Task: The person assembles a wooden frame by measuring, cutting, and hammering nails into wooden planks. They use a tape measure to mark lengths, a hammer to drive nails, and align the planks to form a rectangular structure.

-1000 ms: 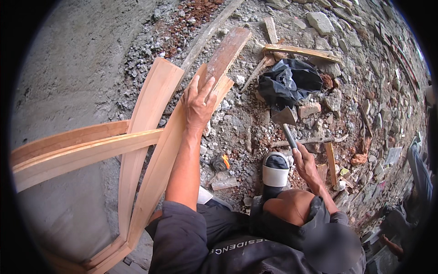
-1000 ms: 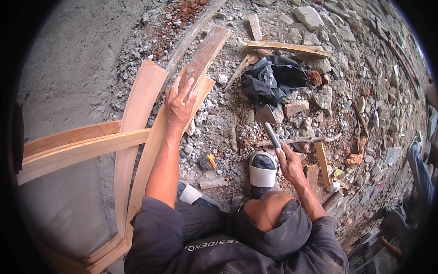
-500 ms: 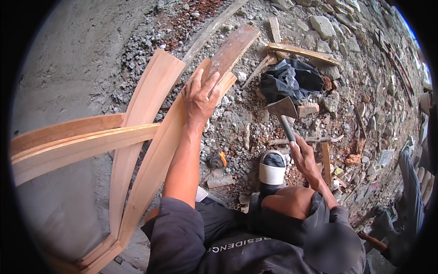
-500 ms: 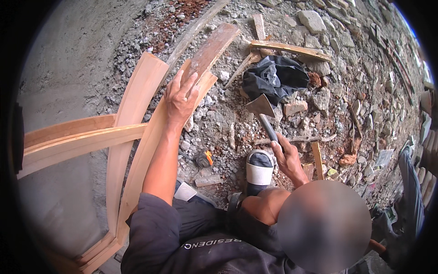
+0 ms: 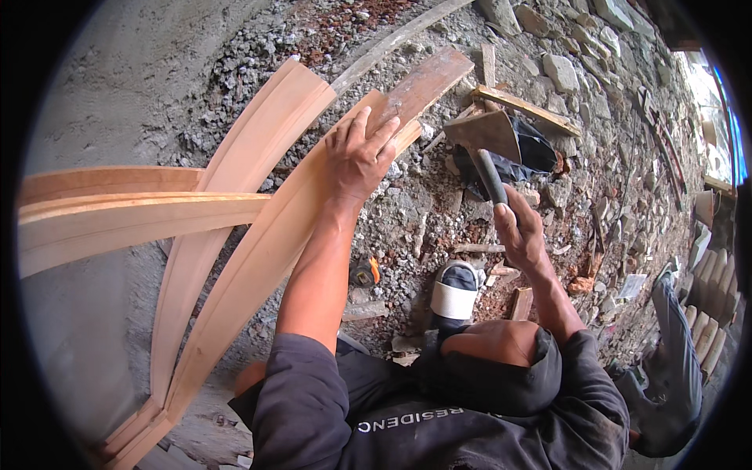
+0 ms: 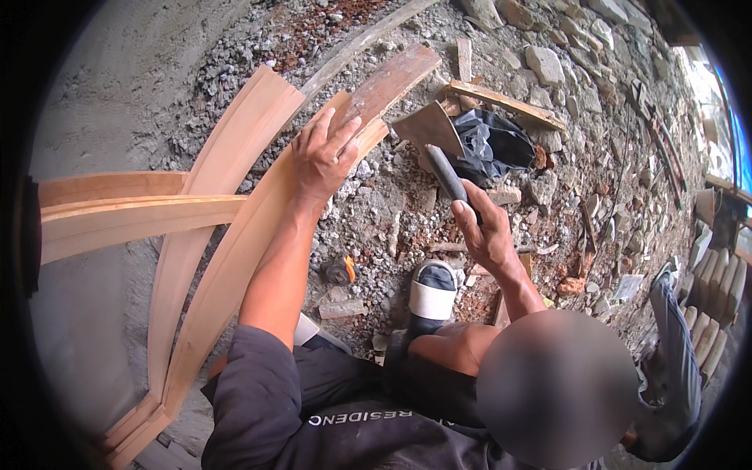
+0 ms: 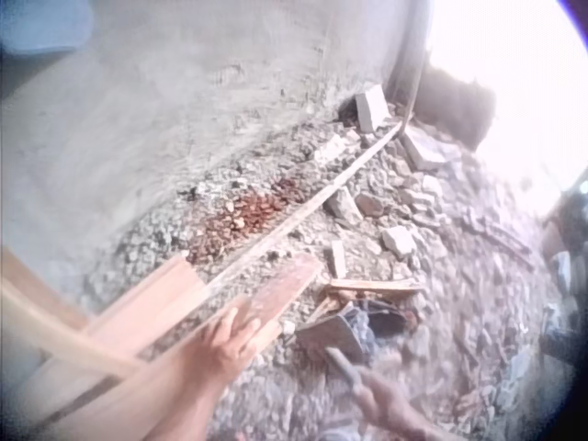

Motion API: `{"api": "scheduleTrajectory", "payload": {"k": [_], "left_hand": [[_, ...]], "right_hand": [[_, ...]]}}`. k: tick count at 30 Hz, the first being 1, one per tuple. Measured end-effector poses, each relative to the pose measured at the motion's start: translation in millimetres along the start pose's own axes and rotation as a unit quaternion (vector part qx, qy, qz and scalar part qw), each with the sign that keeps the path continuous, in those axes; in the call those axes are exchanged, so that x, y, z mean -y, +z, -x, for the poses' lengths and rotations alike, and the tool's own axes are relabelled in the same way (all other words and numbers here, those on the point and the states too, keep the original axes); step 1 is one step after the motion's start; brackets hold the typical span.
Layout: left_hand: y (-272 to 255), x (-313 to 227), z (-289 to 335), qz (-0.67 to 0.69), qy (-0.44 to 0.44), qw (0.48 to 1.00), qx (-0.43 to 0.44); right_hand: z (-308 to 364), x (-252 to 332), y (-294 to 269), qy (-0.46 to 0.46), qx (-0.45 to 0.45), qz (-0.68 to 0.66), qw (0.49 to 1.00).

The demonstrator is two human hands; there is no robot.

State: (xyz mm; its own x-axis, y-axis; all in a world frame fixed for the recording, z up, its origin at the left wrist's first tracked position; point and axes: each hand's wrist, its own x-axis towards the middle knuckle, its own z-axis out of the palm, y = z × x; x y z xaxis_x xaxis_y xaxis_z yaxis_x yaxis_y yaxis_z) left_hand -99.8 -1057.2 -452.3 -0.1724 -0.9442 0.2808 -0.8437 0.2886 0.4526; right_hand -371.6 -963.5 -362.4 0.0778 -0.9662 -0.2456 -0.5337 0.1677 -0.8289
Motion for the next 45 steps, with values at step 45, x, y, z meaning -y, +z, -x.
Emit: {"api": "scheduleTrajectory", "payload": {"k": [45], "left_hand": [[7.4,8.2,7.0,0.031,-0.03,0.998,-0.055]], "right_hand": [[-74.5,111.0,9.1,-0.157,-0.088,0.036,0.983]]}}
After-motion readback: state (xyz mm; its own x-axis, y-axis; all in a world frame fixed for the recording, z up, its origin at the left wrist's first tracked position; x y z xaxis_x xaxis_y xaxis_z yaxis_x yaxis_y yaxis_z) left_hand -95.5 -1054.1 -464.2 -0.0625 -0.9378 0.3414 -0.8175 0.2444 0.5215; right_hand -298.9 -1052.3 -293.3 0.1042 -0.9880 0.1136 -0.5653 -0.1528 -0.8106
